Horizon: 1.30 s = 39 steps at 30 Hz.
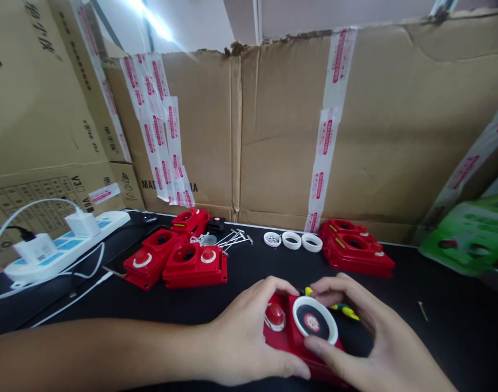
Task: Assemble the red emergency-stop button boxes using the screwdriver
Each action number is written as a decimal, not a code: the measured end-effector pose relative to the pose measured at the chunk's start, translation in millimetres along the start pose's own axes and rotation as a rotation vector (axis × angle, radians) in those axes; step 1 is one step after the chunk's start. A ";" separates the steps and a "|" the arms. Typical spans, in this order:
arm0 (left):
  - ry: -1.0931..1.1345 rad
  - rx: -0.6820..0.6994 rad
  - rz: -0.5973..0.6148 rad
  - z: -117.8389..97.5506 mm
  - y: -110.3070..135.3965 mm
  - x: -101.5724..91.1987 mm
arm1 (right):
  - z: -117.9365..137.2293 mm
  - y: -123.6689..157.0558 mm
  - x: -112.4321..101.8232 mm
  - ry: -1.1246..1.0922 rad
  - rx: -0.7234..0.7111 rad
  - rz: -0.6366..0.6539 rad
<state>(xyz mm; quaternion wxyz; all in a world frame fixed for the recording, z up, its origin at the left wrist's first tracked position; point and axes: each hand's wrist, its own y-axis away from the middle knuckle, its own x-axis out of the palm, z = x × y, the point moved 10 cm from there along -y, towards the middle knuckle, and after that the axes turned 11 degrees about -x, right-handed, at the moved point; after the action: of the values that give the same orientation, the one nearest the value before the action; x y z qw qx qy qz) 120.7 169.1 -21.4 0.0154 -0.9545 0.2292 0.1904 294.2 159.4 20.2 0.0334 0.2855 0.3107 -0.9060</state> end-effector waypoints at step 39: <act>0.050 0.044 0.021 -4.3 -0.3 -0.3 | -4.2 2.0 3.1 -0.011 0.054 0.053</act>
<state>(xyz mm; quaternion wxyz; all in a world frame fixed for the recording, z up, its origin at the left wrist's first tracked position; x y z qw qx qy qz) 122.1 169.0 -17.3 0.0289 -0.9559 0.2435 0.1614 294.2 160.6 14.7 0.0512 0.2893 0.2781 -0.9145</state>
